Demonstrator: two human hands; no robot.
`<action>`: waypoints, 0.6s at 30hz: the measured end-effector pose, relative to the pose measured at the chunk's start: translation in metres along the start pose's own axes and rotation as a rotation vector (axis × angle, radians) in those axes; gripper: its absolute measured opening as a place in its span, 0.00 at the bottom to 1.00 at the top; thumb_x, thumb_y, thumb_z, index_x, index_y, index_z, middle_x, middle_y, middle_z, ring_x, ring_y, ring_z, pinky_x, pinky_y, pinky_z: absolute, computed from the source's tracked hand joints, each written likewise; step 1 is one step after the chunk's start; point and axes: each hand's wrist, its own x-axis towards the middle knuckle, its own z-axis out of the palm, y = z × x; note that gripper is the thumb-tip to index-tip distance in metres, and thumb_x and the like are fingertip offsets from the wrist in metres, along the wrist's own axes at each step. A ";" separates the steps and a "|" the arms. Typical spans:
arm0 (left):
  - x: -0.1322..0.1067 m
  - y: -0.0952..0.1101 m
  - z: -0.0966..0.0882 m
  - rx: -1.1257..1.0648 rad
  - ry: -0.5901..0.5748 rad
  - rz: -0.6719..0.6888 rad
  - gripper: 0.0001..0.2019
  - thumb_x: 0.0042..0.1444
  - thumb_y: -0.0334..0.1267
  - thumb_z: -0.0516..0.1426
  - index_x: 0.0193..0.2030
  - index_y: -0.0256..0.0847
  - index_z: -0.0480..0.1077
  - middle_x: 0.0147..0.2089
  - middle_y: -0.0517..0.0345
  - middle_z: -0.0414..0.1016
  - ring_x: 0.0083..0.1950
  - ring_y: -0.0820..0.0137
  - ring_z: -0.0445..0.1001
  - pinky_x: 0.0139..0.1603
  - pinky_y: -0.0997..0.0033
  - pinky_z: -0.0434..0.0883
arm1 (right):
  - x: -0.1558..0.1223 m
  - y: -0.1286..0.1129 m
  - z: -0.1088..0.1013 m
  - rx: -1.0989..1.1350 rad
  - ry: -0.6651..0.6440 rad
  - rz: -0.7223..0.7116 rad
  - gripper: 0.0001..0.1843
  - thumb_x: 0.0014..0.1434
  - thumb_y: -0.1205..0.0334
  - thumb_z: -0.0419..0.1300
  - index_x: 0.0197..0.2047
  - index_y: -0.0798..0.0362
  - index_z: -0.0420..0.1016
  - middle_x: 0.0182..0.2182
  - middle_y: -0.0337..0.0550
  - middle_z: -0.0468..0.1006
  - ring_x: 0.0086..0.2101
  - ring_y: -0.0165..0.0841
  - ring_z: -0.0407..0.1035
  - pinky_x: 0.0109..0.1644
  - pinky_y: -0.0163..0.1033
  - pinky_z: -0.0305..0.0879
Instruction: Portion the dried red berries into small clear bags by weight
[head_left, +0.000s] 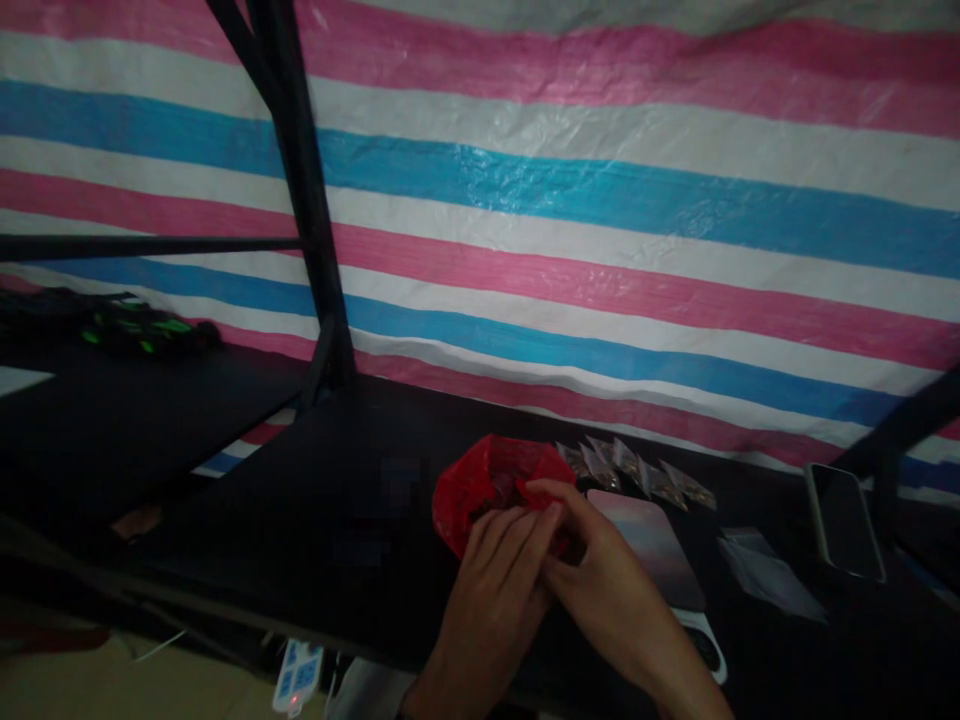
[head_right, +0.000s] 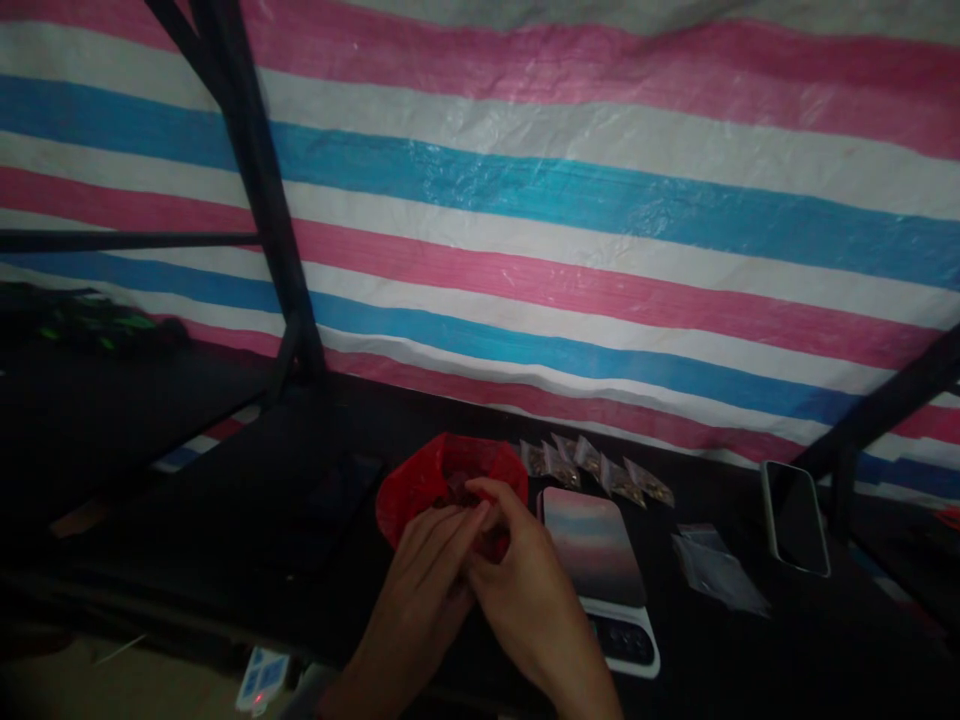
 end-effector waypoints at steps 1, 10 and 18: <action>-0.001 -0.001 0.000 -0.005 -0.020 -0.029 0.23 0.73 0.33 0.52 0.73 0.40 0.61 0.58 0.45 0.82 0.58 0.59 0.80 0.63 0.55 0.74 | 0.000 0.000 -0.001 0.017 -0.011 0.015 0.26 0.51 0.65 0.67 0.55 0.47 0.78 0.38 0.38 0.82 0.43 0.38 0.78 0.48 0.41 0.77; -0.002 -0.001 -0.002 -0.114 -0.152 -0.122 0.34 0.69 0.49 0.61 0.77 0.43 0.57 0.60 0.42 0.81 0.58 0.53 0.80 0.59 0.50 0.75 | -0.006 0.004 -0.015 -0.004 0.027 -0.043 0.20 0.54 0.60 0.70 0.52 0.47 0.80 0.28 0.33 0.74 0.30 0.31 0.72 0.34 0.34 0.73; 0.001 0.004 0.001 -0.137 -0.180 -0.069 0.25 0.69 0.49 0.61 0.68 0.41 0.67 0.55 0.47 0.82 0.55 0.56 0.80 0.58 0.52 0.75 | -0.007 0.019 -0.023 0.183 -0.127 0.078 0.31 0.53 0.65 0.69 0.60 0.44 0.75 0.38 0.35 0.80 0.29 0.29 0.71 0.29 0.31 0.65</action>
